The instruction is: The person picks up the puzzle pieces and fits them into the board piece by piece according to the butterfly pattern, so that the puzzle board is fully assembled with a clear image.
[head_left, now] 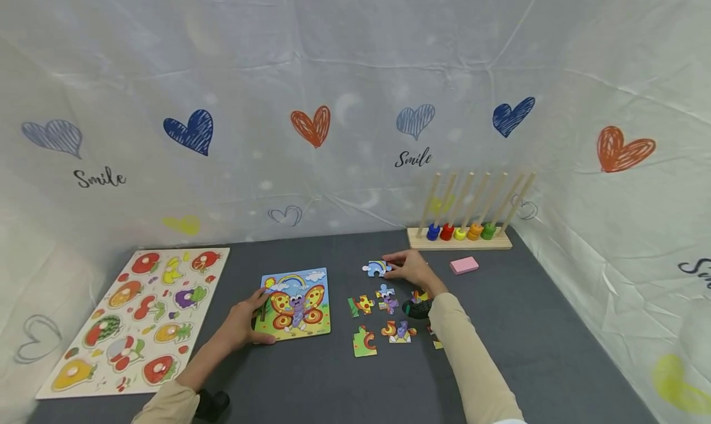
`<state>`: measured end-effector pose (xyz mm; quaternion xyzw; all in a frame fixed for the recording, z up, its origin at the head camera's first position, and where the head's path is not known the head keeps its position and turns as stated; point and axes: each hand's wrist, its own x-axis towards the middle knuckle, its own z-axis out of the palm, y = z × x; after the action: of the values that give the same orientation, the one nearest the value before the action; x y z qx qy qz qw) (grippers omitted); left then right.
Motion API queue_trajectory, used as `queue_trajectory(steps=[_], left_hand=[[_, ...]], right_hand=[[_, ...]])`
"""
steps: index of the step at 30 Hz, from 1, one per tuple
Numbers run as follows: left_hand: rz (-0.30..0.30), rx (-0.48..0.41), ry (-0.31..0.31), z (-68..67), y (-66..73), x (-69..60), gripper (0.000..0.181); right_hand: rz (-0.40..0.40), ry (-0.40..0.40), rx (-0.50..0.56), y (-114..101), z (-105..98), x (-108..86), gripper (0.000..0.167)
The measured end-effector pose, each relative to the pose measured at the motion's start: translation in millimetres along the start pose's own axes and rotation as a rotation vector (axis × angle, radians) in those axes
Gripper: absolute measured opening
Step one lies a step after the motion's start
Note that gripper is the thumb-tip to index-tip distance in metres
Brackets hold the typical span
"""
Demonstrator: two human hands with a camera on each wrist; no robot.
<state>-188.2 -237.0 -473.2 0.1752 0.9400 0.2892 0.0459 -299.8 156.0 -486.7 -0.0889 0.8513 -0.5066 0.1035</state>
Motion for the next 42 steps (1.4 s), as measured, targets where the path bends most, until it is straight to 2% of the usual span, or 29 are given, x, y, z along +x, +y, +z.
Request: queue_trajectory(steps=[5,11,18,23,29,35,42], left_hand=[[-0.015,-0.005,-0.008,0.0,0.4,-1.3,0.099],[-0.009,-0.001,-0.007,0.8,-0.3,0.6,0.1],[0.0,0.0,0.004,0.3,0.1,2.6,0.099],[0.005,0.005,0.008,0.5,0.5,1.6,0.098],[-0.008,0.008,0.012,0.4,1.6,-0.3,0.098],[-0.018,0.007,0.011,0.5,0.7,-0.4,0.098],[-0.004,0.019,0.014,0.5,0.6,0.3,0.098]], right_hand=[[-0.089,-0.014,-0.027,3.8,2.5,2.8,0.039],[-0.058,-0.017,-0.038,1.5,4.0,3.0,0.044],[-0.078,0.014,-0.126,-1.8,5.8,2.3,0.032],[-0.077,0.008,-0.114,-3.0,5.9,0.8,0.033],[-0.075,-0.013,0.004,0.1,4.4,3.8,0.038],[0.03,0.004,0.136,0.3,2.4,4.0,0.04],[0.064,-0.057,0.397,4.3,4.7,0.8,0.043]])
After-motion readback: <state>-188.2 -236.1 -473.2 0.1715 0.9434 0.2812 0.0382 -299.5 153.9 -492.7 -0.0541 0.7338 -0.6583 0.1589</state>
